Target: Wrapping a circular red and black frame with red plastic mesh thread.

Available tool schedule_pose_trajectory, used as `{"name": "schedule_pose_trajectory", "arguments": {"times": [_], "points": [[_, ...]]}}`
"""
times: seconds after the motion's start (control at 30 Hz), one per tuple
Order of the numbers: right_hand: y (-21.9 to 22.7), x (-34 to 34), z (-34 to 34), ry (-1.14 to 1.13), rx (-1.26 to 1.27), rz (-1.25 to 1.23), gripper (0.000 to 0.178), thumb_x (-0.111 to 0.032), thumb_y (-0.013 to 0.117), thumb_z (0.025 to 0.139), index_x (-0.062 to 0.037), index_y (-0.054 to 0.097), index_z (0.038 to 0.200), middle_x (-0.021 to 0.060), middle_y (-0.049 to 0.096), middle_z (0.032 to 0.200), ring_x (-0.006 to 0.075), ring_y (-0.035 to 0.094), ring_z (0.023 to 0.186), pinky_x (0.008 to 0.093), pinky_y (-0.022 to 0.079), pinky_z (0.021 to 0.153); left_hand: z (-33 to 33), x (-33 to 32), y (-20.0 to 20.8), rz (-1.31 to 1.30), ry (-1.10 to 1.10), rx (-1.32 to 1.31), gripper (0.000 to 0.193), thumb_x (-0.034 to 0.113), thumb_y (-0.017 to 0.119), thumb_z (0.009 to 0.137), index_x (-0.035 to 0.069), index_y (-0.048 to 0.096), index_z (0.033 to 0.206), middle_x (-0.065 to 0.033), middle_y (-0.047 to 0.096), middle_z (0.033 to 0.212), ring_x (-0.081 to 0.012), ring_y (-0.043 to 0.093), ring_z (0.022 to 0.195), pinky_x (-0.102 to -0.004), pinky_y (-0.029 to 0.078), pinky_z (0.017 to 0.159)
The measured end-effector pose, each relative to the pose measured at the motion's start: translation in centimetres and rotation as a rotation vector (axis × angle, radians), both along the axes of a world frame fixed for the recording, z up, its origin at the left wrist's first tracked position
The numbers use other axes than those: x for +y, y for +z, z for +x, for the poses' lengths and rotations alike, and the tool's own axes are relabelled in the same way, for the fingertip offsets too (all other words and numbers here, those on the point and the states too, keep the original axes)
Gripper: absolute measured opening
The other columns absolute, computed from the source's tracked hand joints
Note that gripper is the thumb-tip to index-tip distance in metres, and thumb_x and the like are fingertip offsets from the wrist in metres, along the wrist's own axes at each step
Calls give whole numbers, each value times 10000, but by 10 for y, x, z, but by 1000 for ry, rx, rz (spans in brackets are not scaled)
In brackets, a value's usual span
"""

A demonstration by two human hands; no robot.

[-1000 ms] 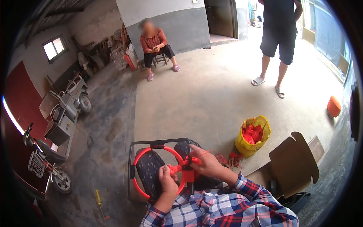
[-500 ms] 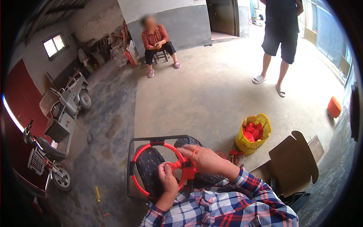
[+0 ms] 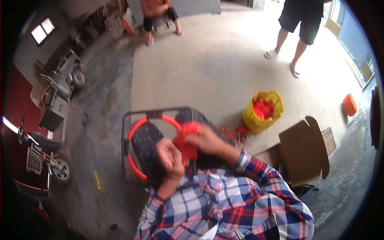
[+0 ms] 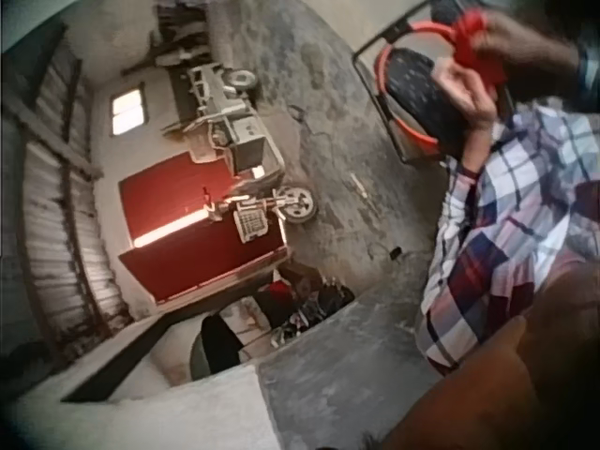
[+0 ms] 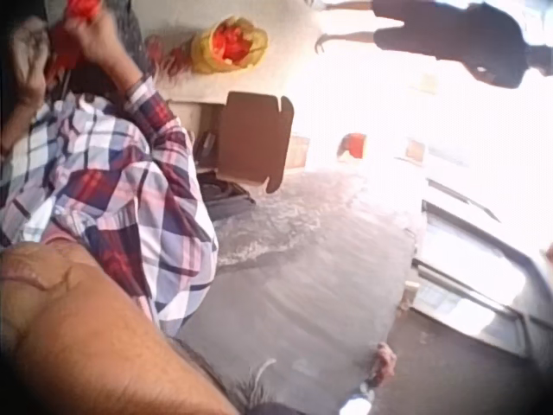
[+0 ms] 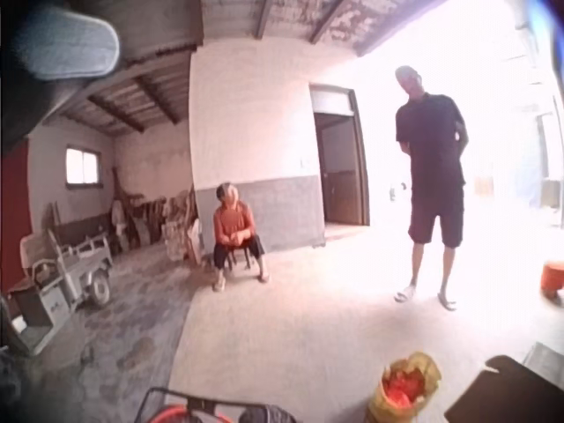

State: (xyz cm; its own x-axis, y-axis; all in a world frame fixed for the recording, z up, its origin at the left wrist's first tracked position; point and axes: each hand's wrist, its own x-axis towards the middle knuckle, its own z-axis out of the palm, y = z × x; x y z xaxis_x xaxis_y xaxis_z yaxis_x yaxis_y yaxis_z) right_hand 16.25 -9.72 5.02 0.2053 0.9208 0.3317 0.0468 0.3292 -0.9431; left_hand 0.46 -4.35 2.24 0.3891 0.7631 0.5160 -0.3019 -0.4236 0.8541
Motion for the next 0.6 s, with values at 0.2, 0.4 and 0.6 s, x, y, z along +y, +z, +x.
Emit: {"name": "schedule_pose_trajectory", "arguments": {"times": [0.2, 0.4, 0.6], "points": [[28, -26, 51, -198, -789, -364, 340, -366, 627, 773, -27, 619, 801, 207, 603, 668, 375, 618, 668, 424, 502, 635, -1, 22, -1, -479, 53, -22, 210, 143, 506, 955, 42, 489, 1138, -20, 503, 893, -70, 453, 708, -223, 400, 643], [12, -70, 96, 31, -423, -686, 250, -194, 651, 698, 16, 629, 831, 107, 590, 646, 168, 545, 613, 333, 473, 622, -2, 30, -7, -879, -72, 229, 357, 340, 434, 993, 93, 489, 1245, -8, 571, 787, -78, 485, 642, -223, 393, 558], [-24, -97, 133, -16, 269, -634, 244, -163, 620, 716, 22, 639, 874, 101, 662, 809, 177, 620, 759, 305, 508, 728, 3, 31, -10, -1158, -467, 133, 490, 374, 428, 970, 63, 428, 1349, -113, 638, 966, -220, 618, 864, -360, 503, 753]]}}
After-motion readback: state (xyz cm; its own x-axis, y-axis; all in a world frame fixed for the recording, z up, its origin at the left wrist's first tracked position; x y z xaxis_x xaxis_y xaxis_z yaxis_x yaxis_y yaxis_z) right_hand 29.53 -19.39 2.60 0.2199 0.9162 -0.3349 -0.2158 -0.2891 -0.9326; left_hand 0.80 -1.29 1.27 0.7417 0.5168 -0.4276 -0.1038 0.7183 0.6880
